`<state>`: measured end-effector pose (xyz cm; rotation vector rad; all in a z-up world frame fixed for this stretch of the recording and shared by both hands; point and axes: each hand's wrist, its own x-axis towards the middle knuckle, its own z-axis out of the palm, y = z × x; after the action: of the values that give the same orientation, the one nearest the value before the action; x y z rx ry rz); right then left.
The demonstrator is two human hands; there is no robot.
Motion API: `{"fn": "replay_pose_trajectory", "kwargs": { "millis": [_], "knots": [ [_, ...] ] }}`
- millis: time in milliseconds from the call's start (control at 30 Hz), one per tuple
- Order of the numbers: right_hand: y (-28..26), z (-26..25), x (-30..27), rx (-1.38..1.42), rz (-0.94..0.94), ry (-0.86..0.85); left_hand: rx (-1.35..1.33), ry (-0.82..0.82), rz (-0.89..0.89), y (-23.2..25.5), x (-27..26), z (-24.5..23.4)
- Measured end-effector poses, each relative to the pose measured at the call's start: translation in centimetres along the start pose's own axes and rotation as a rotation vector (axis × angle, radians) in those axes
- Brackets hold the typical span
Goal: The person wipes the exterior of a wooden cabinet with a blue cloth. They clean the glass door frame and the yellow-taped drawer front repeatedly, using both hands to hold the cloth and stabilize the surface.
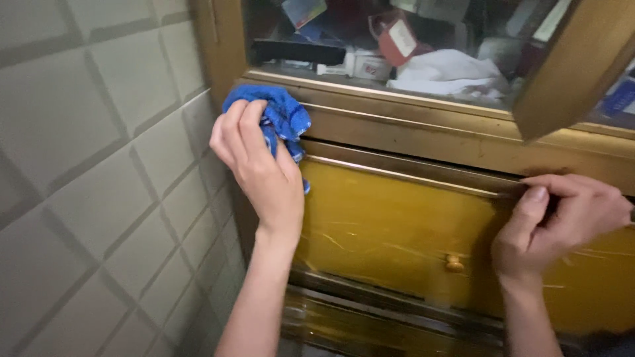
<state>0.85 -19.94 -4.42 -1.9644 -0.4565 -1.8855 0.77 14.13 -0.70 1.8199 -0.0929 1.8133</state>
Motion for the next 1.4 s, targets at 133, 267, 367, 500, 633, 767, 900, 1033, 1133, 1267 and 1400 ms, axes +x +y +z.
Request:
{"fn": "replay_pose_trajectory", "kwargs": {
  "millis": [133, 267, 367, 500, 633, 767, 900, 1033, 1133, 1267, 1400],
  "knots": [
    [-0.1, 0.0, 0.2, -0.006, -0.015, 0.026, -0.112, -0.009, -0.009, 2.5, -1.8, 2.3],
    [0.0, 0.1, -0.2, -0.024, 0.005, -0.006, -0.35, -0.233, 0.195, 7.5, -5.9, 5.4],
    [-0.5, -0.3, 0.0, -0.011, -0.009, -0.022, -0.25, -0.181, 0.345, 11.4, -5.1, 4.6],
    [0.6, -0.4, -0.3, 0.008, -0.024, -0.033, -0.188, -0.152, 0.405, 9.4, -4.2, 4.3],
    [0.9, -0.2, -0.7, 0.037, -0.036, -0.027, -0.162, -0.221, 0.342, 2.4, -3.6, 3.3],
    [-0.3, 0.1, -0.2, 0.056, -0.022, 0.013, -0.011, -0.073, 0.202, -3.5, 0.3, -0.5],
    [-0.7, 0.3, 0.0, 0.08, -0.037, 0.04, -0.012, 0.025, 0.111, -2.4, 0.6, -0.8],
    [-0.2, 0.2, -0.1, 0.027, -0.022, 0.026, -0.064, 0.052, 0.09, -0.1, -0.6, 0.8],
    [-0.5, 0.2, 0.2, -0.006, -0.028, 0.026, -0.266, -0.075, 0.155, 3.6, -2.4, 3.0],
    [-0.1, 0.1, -0.3, 0.039, -0.031, 0.015, -0.279, -0.179, 0.363, 9.7, -5.0, 4.7],
    [0.6, -0.4, -0.3, 0.022, -0.018, -0.021, -0.193, -0.111, 0.421, 9.1, -3.9, 4.0]
  ]
}}
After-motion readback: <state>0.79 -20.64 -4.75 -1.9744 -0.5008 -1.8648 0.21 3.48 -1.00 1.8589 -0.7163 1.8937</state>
